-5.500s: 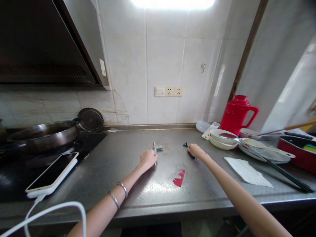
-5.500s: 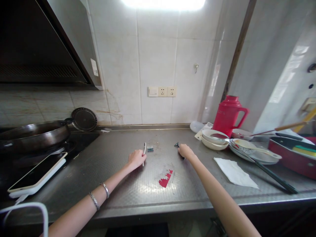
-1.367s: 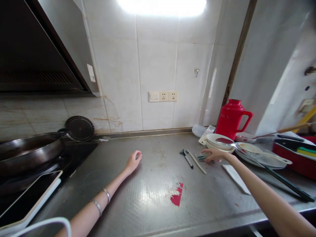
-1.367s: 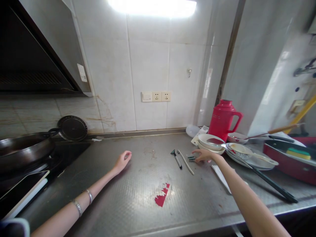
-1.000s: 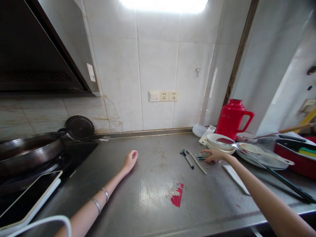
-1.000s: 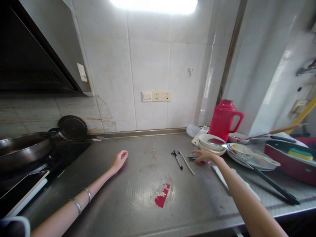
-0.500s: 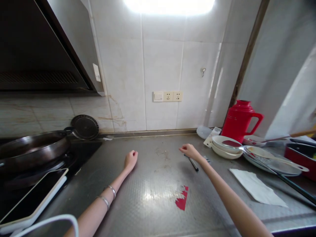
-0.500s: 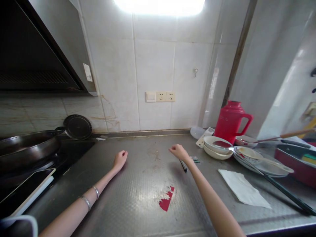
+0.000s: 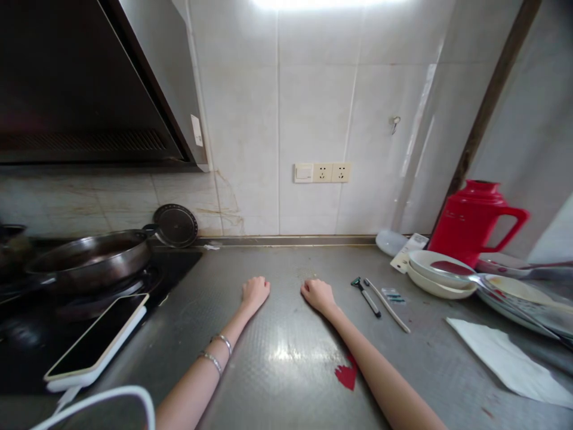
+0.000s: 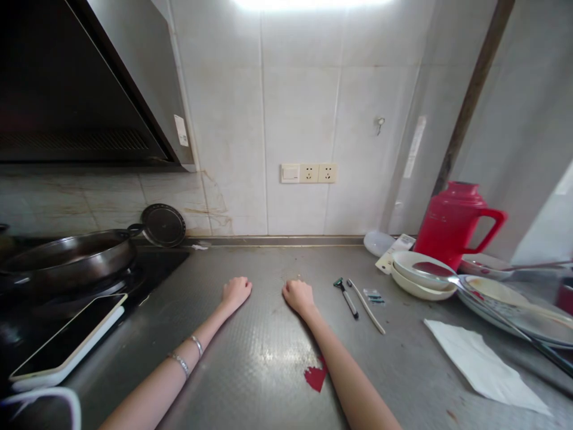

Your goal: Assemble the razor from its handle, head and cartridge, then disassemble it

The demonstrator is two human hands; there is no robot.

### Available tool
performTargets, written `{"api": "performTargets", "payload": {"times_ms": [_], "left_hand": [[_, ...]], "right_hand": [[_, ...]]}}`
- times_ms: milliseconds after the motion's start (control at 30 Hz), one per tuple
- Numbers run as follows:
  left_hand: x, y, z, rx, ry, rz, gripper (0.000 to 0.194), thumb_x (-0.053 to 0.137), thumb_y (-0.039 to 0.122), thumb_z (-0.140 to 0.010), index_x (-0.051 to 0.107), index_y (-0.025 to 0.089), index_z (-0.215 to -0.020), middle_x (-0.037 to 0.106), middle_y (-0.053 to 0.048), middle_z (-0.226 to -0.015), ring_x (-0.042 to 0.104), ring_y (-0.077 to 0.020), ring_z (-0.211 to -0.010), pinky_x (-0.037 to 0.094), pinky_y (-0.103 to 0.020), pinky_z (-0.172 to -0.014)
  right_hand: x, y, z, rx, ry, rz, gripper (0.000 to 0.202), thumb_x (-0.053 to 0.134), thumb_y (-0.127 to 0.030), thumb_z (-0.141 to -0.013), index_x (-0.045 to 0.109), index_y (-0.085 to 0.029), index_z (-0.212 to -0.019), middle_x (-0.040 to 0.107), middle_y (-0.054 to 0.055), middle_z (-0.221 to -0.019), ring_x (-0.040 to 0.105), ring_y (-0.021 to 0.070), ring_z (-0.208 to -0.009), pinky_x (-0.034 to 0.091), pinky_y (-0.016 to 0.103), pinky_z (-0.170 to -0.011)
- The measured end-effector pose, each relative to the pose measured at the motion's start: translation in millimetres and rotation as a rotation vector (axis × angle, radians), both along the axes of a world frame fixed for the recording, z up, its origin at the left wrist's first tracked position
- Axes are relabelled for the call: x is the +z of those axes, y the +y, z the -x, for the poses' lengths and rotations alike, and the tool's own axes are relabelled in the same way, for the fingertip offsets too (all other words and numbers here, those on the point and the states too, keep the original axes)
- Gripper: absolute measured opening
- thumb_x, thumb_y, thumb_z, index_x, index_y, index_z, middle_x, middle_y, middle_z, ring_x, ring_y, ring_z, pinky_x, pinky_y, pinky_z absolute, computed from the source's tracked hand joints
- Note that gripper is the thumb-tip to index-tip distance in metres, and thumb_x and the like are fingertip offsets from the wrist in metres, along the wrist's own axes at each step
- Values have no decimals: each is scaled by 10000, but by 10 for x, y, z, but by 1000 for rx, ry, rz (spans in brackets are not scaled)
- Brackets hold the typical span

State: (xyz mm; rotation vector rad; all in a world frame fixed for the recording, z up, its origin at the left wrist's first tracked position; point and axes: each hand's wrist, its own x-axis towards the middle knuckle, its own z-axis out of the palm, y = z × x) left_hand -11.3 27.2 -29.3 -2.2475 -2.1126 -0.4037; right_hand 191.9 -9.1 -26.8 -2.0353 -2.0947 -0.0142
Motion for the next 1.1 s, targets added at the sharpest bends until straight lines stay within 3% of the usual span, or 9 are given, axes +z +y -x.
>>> {"api": "performTargets", "payload": {"times_ms": [1100], "left_hand": [[-9,5,23,9,-3,4,326,367,289,-817,672,176,-823,682,-135,-866,637,-242,-829,449,-314,-680]], "right_hand": [[0,3,-35,8,48,-17,368,330,-346,-874,654,-186,-803,681,100,-840,620,197,-776,364,234,-604]]}}
